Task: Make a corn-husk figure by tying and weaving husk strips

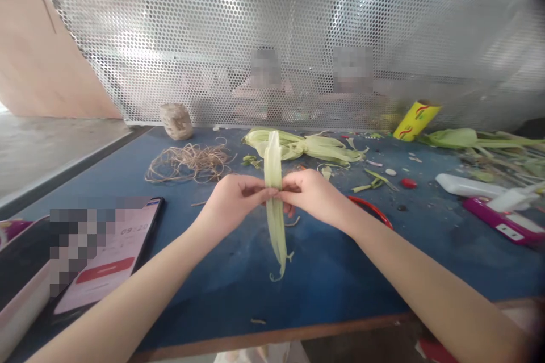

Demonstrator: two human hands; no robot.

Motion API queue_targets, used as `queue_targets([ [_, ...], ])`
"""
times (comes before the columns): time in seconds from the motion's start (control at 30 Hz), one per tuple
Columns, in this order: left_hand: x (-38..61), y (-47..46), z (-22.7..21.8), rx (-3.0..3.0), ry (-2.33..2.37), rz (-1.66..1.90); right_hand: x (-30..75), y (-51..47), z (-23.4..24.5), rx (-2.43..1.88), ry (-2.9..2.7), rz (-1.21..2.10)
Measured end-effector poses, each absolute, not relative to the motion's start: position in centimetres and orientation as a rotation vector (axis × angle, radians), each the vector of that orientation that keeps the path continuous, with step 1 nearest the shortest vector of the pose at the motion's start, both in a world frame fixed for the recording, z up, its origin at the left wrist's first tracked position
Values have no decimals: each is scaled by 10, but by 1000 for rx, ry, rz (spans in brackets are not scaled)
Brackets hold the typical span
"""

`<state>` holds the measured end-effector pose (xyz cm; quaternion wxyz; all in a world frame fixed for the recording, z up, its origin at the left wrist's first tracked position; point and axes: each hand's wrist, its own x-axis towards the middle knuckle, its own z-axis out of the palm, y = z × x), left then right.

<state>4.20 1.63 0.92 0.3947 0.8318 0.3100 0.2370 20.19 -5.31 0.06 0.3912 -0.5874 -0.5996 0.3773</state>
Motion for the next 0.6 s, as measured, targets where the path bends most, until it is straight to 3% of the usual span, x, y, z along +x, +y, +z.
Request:
queue_targets([
  [0.6, 41, 9, 0, 2037, 1056, 801, 198, -58, 6, -1548, -1675, 901],
])
